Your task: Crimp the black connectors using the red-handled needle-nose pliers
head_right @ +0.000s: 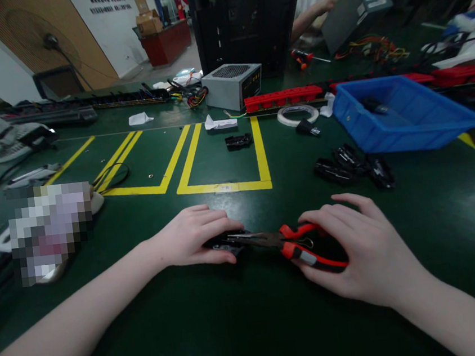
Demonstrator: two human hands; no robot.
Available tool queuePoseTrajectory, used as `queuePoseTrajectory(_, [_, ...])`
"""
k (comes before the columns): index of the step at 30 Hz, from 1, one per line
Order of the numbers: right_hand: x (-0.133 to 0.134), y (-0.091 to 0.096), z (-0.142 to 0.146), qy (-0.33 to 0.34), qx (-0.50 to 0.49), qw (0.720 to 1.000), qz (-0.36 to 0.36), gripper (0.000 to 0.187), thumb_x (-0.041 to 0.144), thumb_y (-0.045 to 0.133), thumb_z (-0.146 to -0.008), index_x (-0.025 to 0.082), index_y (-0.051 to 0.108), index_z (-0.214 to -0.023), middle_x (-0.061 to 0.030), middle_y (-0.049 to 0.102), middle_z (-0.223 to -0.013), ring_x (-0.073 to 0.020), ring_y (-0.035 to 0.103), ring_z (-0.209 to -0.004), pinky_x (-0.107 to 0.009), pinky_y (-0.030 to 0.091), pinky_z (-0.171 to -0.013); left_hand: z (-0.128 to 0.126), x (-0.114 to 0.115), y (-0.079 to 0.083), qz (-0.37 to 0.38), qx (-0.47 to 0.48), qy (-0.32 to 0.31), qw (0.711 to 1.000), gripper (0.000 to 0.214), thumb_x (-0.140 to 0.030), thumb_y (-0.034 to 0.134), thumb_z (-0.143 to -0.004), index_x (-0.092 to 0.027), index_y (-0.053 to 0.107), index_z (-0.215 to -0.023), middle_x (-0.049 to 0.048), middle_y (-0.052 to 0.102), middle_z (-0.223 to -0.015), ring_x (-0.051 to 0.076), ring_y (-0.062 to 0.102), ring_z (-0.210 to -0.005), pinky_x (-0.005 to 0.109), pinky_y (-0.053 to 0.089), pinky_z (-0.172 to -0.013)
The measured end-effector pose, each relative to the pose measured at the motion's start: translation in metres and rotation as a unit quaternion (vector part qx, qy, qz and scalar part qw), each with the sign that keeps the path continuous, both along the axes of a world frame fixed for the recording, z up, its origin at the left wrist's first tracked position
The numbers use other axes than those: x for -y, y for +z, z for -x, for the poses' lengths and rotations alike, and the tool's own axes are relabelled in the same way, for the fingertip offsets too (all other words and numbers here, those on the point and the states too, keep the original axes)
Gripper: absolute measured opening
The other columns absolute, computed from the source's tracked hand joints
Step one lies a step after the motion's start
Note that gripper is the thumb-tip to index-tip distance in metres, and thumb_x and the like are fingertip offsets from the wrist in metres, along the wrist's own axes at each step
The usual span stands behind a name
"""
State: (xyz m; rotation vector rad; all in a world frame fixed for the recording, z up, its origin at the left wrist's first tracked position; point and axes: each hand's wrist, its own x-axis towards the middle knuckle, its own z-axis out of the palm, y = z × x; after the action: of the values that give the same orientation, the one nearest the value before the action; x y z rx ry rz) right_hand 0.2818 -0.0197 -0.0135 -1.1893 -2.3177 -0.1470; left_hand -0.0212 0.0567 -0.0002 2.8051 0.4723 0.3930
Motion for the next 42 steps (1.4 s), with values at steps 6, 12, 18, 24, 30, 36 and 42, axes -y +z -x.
queuePoseTrajectory(6, [-0.0008,-0.0015,0.0004,-0.016,0.008,1.0,0.02,0.046,0.041,0.067,-0.076,0.031,0.055,-0.119,-0.0029,0.071,-0.096,-0.0296,0.068,-0.084,-0.059,0.046,-0.092,-0.0007,0.0,0.0008,-0.004,-0.012,0.006,1.0,0.048,-0.058,0.045,-0.097,-0.016,0.062,-0.114,0.0038,0.066,-0.093,0.015,0.061,-0.077,0.027,0.044,-0.071])
queuePoseTrajectory(12, [-0.0011,-0.0022,0.0006,-0.017,0.012,1.0,0.019,0.051,0.041,0.067,-0.077,0.031,0.054,-0.125,-0.0036,0.07,-0.101,-0.0305,0.068,-0.089,-0.059,0.045,-0.093,-0.0004,0.0003,0.0005,-0.011,-0.015,0.007,1.0,0.047,-0.056,0.044,-0.098,-0.017,0.064,-0.113,0.0038,0.066,-0.092,0.015,0.061,-0.077,0.027,0.043,-0.071])
queuePoseTrajectory(18, [-0.0008,-0.0019,0.0002,-0.015,0.016,1.0,0.012,0.048,0.041,0.067,-0.078,0.029,0.053,-0.123,-0.0046,0.07,-0.101,-0.0301,0.068,-0.089,-0.059,0.045,-0.093,-0.0002,0.0003,-0.0006,-0.011,-0.021,0.005,1.0,0.045,-0.055,0.044,-0.099,-0.017,0.064,-0.113,0.0036,0.066,-0.093,0.015,0.061,-0.077,0.027,0.042,-0.071])
queuePoseTrajectory(24, [-0.0016,-0.0009,0.0014,-0.013,0.016,1.0,0.01,0.046,0.042,0.066,-0.078,0.03,0.053,-0.12,-0.0038,0.07,-0.099,-0.03,0.068,-0.087,-0.059,0.047,-0.091,-0.0003,-0.0003,-0.0012,-0.017,-0.019,0.002,1.0,0.045,-0.054,0.043,-0.099,-0.016,0.064,-0.112,0.003,0.066,-0.091,0.015,0.06,-0.076,0.028,0.041,-0.07])
queuePoseTrajectory(30, [-0.0003,-0.0022,0.0012,-0.02,0.018,0.999,0.022,0.044,0.042,0.067,-0.076,0.029,0.055,-0.117,-0.0036,0.07,-0.096,-0.0292,0.068,-0.086,-0.059,0.045,-0.094,-0.0004,-0.0002,-0.0002,-0.01,-0.033,0.004,0.999,0.046,-0.055,0.043,-0.099,-0.017,0.063,-0.114,0.0034,0.066,-0.093,0.014,0.061,-0.078,0.027,0.043,-0.071])
queuePoseTrajectory(36, [-0.0004,-0.0014,0.0004,-0.013,0.011,0.999,0.031,0.043,0.042,0.068,-0.074,0.03,0.056,-0.113,-0.0021,0.07,-0.093,-0.0283,0.068,-0.083,-0.059,0.044,-0.095,-0.0005,0.0003,0.0009,-0.006,-0.034,0.005,0.999,0.046,-0.055,0.044,-0.098,-0.017,0.062,-0.117,0.0037,0.066,-0.097,0.014,0.061,-0.08,0.027,0.044,-0.073])
queuePoseTrajectory(42, [0.0001,-0.001,0.0005,-0.011,0.015,0.999,0.029,0.041,0.042,0.067,-0.075,0.029,0.056,-0.113,-0.0029,0.07,-0.093,-0.028,0.068,-0.082,-0.059,0.044,-0.097,-0.0005,0.0002,0.0015,-0.003,-0.018,0.003,1.0,0.046,-0.055,0.044,-0.098,-0.016,0.062,-0.116,0.0039,0.066,-0.096,0.015,0.061,-0.078,0.027,0.044,-0.072])
